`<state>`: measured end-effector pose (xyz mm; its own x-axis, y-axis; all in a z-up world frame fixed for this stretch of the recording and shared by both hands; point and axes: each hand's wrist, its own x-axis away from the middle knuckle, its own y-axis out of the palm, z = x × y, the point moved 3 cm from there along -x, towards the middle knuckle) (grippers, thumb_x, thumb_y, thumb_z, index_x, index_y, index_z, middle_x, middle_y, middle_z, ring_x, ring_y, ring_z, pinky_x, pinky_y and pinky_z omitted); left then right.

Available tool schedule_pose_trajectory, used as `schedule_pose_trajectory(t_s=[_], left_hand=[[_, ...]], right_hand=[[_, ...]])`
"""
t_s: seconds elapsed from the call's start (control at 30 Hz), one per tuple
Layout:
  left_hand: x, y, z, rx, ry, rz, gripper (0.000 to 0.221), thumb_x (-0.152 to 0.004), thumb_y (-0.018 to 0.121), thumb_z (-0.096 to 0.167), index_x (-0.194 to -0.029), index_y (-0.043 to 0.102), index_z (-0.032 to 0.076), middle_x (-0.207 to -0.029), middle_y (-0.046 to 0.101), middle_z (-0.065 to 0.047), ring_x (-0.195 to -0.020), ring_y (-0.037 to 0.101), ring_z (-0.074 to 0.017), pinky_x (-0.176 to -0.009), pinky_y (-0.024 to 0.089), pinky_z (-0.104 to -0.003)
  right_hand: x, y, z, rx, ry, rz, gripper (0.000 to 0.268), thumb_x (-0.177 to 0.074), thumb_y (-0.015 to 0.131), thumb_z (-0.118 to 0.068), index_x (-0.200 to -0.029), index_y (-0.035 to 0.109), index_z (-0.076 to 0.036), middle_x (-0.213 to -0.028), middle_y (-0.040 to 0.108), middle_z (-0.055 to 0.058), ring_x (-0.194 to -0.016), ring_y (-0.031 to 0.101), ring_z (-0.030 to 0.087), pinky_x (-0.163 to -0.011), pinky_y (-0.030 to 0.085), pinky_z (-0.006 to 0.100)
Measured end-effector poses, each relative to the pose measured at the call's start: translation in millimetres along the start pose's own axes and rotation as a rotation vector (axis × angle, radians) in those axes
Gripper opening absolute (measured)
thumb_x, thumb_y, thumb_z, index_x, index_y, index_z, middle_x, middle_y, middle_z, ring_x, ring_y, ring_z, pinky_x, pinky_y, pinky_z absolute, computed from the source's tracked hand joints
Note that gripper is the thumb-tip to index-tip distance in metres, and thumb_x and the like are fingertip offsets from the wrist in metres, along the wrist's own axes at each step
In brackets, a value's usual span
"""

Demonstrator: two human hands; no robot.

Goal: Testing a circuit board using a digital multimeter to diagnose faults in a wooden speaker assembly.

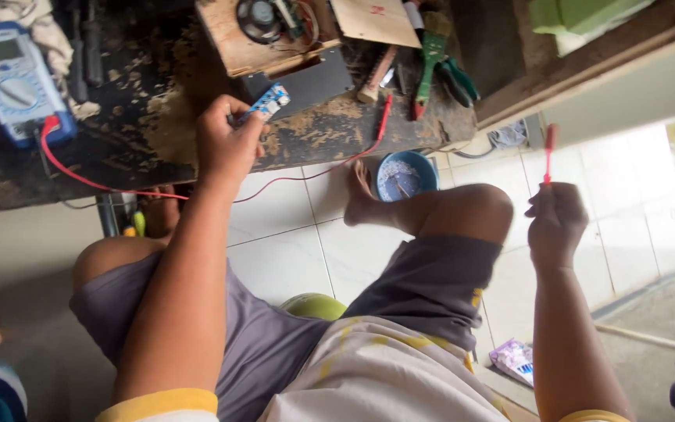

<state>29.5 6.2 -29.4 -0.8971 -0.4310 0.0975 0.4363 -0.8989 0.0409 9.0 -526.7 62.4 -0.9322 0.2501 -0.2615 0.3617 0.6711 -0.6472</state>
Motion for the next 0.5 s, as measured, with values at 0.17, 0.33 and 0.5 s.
schedule_pose_trajectory(t_s=[0.17,0.33,0.5], left_hand=[[12.0,-3.5,8.5,-0.027,0.105,-0.006,0.013,-0.09,0.065,0.01,-0.095,0.063,-0.001,-0.078,0.072,-0.017,-0.046,0.063,-0.0132,-0.043,0.049,-0.024],[22.1,-8.6,9.8,-0.025,0.079,-0.005,0.012,-0.095,0.066,0.01,-0.101,0.062,-0.001,-0.082,0.072,-0.018,-0.046,0.061,-0.0121,-0.043,0.045,-0.022],[27.4,-11.2,17.3,-0.001,0.053,0.017,0.01,-0.098,0.065,0.01,-0.101,0.06,0.003,-0.082,0.071,-0.015,-0.048,0.059,-0.0095,-0.043,0.039,-0.02]], right_hand=[[49.9,-7.0,73.5,0.053,0.129,-0.027,0.017,-0.114,0.059,-0.014,-0.108,0.068,-0.001,-0.082,0.065,0.017,-0.067,0.063,0.024,-0.067,0.047,0.038],[87.8,-7.6,97.9,0.134,0.303,-0.116,0.019,-0.109,0.061,-0.017,-0.107,0.072,-0.002,-0.08,0.068,0.018,-0.066,0.066,0.027,-0.065,0.051,0.041],[109.2,-12.6,124.6,0.243,0.434,-0.171,0.024,-0.103,0.063,-0.026,-0.105,0.074,-0.005,-0.077,0.071,0.014,-0.064,0.07,0.026,-0.065,0.053,0.04]])
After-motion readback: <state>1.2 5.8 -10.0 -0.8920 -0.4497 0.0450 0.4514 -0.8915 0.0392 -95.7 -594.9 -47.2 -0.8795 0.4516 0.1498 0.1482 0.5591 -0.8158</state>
